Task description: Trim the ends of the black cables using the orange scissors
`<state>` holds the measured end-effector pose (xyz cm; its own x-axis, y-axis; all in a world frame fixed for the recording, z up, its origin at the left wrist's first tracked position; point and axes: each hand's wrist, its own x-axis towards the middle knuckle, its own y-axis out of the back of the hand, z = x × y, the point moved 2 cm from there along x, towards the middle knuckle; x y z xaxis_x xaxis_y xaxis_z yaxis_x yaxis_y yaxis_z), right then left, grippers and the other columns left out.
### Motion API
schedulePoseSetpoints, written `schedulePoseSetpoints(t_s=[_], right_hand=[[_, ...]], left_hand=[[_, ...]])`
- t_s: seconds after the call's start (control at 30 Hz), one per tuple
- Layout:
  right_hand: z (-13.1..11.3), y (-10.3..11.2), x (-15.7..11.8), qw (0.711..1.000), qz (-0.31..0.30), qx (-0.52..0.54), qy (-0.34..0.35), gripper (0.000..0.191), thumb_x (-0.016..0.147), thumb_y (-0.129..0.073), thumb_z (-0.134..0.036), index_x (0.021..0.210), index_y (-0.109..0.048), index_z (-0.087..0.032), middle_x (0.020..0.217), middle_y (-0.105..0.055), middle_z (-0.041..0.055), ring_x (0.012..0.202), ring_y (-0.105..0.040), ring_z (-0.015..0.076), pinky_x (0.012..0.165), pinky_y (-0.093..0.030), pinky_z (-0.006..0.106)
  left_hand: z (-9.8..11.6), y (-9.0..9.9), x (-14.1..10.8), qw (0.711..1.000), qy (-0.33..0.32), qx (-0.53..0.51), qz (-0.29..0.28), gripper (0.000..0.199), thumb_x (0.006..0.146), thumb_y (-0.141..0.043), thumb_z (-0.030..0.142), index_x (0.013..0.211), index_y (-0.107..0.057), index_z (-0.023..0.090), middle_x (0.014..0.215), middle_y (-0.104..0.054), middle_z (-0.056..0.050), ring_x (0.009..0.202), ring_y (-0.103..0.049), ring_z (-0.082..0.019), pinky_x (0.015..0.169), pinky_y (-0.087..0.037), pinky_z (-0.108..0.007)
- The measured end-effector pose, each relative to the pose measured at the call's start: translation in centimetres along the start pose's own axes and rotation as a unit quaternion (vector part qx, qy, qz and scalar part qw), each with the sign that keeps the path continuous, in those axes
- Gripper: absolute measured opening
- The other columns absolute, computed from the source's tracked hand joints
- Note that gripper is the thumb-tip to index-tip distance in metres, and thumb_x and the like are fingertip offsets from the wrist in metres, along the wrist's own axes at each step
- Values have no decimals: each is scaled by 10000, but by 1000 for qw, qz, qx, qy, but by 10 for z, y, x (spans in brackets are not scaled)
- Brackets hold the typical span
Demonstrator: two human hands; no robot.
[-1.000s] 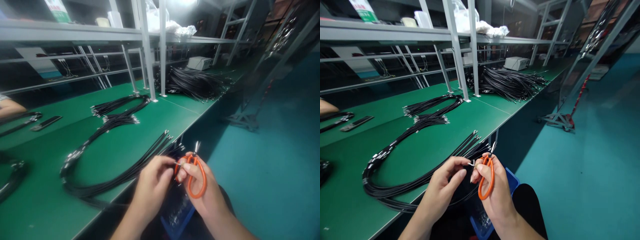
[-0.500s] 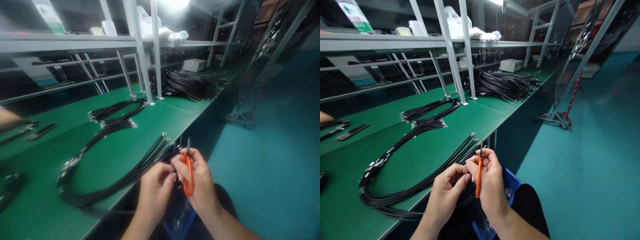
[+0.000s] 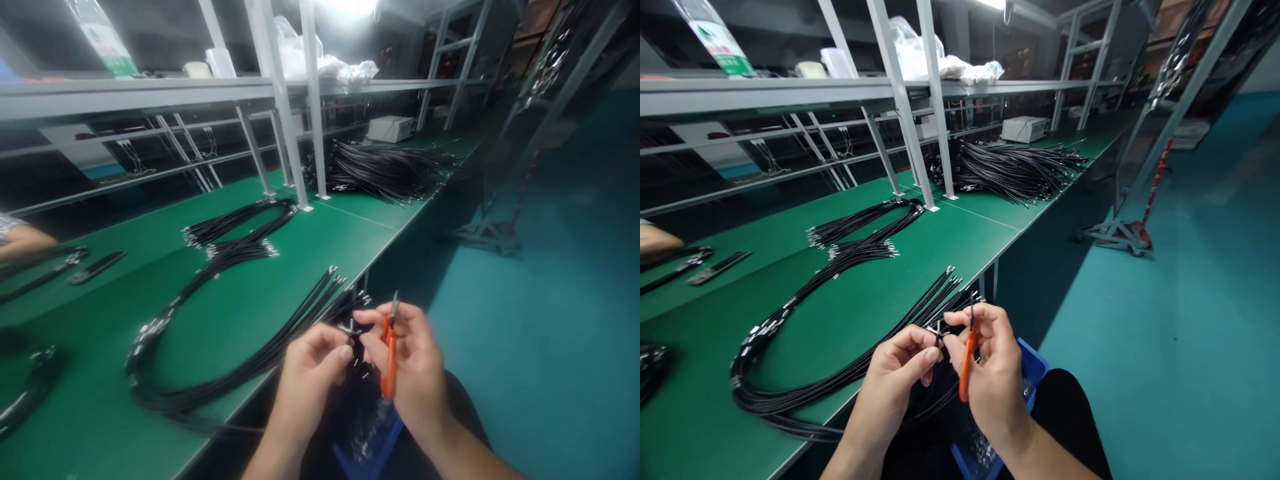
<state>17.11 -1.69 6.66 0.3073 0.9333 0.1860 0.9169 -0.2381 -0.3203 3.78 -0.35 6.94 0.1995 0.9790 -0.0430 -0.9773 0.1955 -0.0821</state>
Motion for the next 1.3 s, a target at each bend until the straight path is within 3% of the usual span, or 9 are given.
schedulePoseSetpoints(t_s=[0.1, 0.2, 0.47, 0.57, 0.7, 0.8, 0.87, 1.0, 1.3], right_hand=[[-1, -1, -3, 992, -26, -106, 70, 280, 795, -648, -120, 986, -517, -277, 934, -685, 9, 712, -614, 138, 619, -502, 262], [2, -2, -7, 981, -8, -161, 108, 275, 798, -644, -105, 975, -536, -286, 896, -680, 4, 825, -651, 174, 719, -515, 302], [8, 4, -9, 945, 23, -260, 199, 410, 709, -687, -45, 1003, -585, -311, 882, -711, -5, 802, -676, 181, 730, -529, 282], [7, 11, -13, 957, 32, -261, 119, 407, 717, -684, -77, 1040, -571, -298, 899, -698, 24, 795, -667, 190, 717, -528, 303], [1, 11, -27, 987, -56, -132, -79, 390, 655, -730, -143, 1007, -599, -248, 839, -682, 37, 730, -651, 196, 653, -522, 301], [-1, 4, -33, 963, -111, -13, -245, 258, 623, -749, -140, 851, -641, -191, 670, -639, 3, 598, -589, 136, 541, -469, 227], [-1, 0, -32, 942, -120, 44, -312, 205, 632, -764, -174, 798, -644, -163, 603, -614, -7, 484, -501, 85, 429, -379, 181], [1, -5, -25, 928, -114, 97, -341, 259, 633, -789, -271, 797, -632, -145, 543, -604, -13, 348, -367, 30, 329, -230, 155], [10, -6, -22, 935, -68, 81, -338, 315, 569, -825, -331, 723, -618, -151, 494, -602, -27, 261, -340, 16, 266, -188, 148]], left_hand=[[2, -2, 0, 1000, 3, 3, 0, 155, 764, -681, 267, 719, -608, 137, 604, -536, 20, 517, -433, -75, 494, -355, -188], [4, -5, 0, 1000, 4, -7, 3, 163, 755, -687, 267, 711, -602, 136, 608, -541, 17, 514, -435, -74, 485, -355, -186], [7, -5, -4, 997, -17, -42, 55, 109, 723, -711, 225, 698, -659, 132, 633, -607, 4, 498, -480, -67, 480, -388, -178], [5, 0, -1, 996, -22, -50, 77, 88, 733, -709, 216, 725, -675, 135, 721, -654, -13, 499, -507, -60, 495, -410, -181], [1, 6, 3, 995, -45, -37, 87, 40, 764, -685, 191, 775, -689, 153, 732, -662, -4, 516, -535, -60, 539, -442, -187], [-1, 6, 3, 992, -71, -12, 103, 35, 774, -675, 176, 797, -699, 164, 740, -654, -1, 557, -557, -78, 553, -465, -192], [-1, 4, 2, 991, -81, 3, 105, 38, 782, -665, 170, 799, -699, 171, 761, -651, -2, 588, -570, -92, 562, -480, -200], [-3, 0, 0, 992, -78, 27, 95, 25, 787, -665, 182, 792, -689, 179, 764, -645, 2, 609, -591, -107, 585, -492, -218], [-4, -1, 0, 991, -71, 72, 88, 38, 783, -671, 203, 786, -693, 172, 735, -635, -2, 620, -579, -112, 597, -475, -220]])
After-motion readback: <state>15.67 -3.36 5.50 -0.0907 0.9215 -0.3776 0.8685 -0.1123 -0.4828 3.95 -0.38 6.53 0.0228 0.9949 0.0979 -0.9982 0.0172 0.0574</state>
